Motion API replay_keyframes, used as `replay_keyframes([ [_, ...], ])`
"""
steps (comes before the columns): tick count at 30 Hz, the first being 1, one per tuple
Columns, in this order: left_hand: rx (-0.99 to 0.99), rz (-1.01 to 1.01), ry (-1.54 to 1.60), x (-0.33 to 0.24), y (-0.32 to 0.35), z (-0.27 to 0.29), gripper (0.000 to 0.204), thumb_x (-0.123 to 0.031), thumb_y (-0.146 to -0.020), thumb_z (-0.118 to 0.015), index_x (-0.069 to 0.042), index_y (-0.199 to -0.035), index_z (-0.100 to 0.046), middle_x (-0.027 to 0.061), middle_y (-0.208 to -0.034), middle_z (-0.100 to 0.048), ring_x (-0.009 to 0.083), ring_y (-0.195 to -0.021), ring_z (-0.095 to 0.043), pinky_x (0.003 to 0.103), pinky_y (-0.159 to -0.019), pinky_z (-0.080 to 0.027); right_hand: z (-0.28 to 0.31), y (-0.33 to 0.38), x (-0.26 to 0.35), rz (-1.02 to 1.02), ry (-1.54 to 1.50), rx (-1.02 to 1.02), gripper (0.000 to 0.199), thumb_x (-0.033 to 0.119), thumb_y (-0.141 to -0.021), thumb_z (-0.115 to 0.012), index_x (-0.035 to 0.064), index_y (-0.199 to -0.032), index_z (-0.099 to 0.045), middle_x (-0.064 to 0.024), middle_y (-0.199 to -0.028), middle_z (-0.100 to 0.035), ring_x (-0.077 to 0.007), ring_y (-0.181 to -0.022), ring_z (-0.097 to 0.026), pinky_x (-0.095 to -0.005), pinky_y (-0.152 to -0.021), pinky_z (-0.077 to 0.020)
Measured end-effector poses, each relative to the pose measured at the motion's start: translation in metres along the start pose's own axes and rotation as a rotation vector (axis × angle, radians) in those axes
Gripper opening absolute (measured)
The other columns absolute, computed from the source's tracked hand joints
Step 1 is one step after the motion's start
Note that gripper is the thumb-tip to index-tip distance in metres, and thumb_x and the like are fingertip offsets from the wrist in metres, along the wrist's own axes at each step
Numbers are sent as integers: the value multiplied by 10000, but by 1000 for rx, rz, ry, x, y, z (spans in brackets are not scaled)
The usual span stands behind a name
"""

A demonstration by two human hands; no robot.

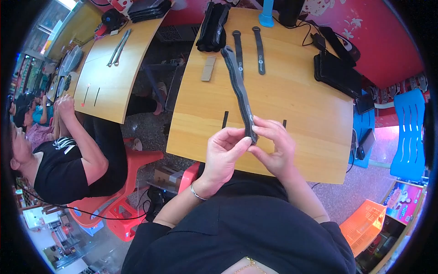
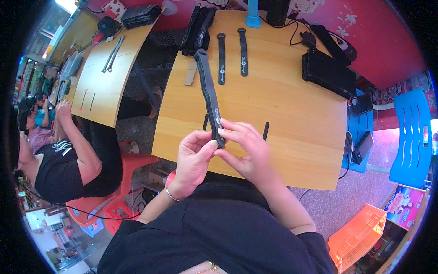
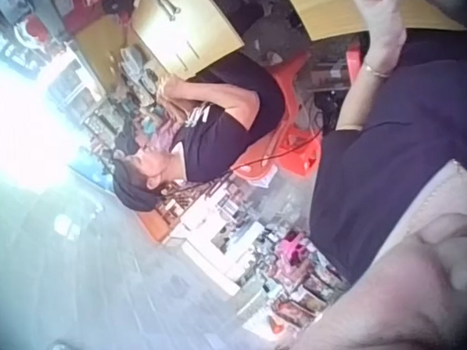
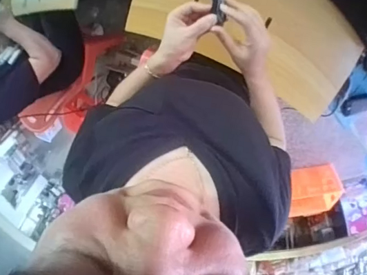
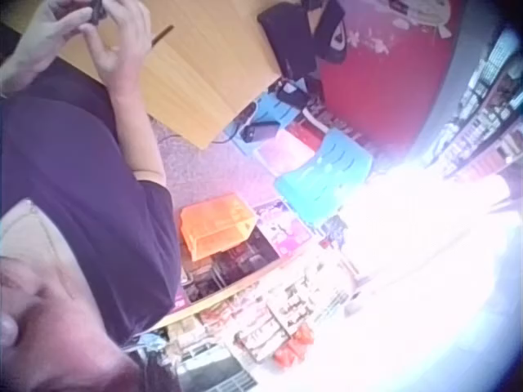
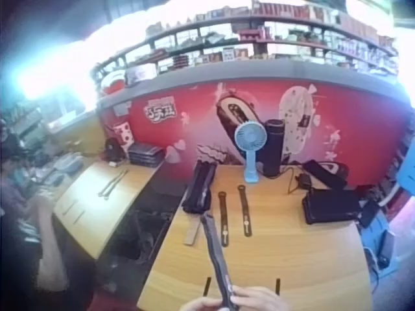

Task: The recorder removes fabric straps from a storage pouch, inspects each one for quality, and arranges them on a table for sorting.

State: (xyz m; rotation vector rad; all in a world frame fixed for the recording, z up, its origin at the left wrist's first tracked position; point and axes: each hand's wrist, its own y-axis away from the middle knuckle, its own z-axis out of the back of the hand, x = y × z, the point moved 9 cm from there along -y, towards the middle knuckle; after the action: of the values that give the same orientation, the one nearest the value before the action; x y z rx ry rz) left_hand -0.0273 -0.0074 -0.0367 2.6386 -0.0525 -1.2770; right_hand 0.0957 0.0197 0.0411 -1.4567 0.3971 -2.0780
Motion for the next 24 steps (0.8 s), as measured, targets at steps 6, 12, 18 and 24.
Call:
replay_keyframes([
  [6, 28, -57, -72, -4, -2, -6, 156, 50, -841, -602, 25, -994, -593, 85, -921, -655, 115, -839, -633, 233, -774, -517, -3, 3, -23, -52, -247, 77, 217, -13, -698, -716, 63, -882, -628, -121, -1125, -627, -285, -1072, -575, -357, -870, -470],
  [12, 64, -63, -146, -7, 4, -10, 144, 28, -838, -618, 30, -974, -571, 81, -917, -651, 111, -833, -627, 236, -772, -512, 1, 0, -8, -17, -122, 30, 155, -42, -747, -662, 41, -856, -590, -126, -1072, -646, -320, -1061, -594, -387, -858, -485],
  [18, 45, 13, -104, -9, 0, -17, 212, -16, -850, -628, 36, -1040, -551, 64, -919, -641, 101, -837, -608, 231, -769, -493, 0, -3, 7, 55, -31, -43, 180, -21, -789, -637, 42, -914, -524, -130, -1003, -663, -328, -1006, -623, -372, -814, -516],
  [24, 169, 115, -107, 5, 3, -17, 247, -77, -908, -567, 42, -1125, -550, 60, -910, -645, 87, -806, -591, 227, -721, -476, -1, 1, 5, 72, 2, 41, 163, -24, -806, -618, 41, -918, -520, -162, -1020, -648, -291, -914, -654, -341, -739, -531],
])
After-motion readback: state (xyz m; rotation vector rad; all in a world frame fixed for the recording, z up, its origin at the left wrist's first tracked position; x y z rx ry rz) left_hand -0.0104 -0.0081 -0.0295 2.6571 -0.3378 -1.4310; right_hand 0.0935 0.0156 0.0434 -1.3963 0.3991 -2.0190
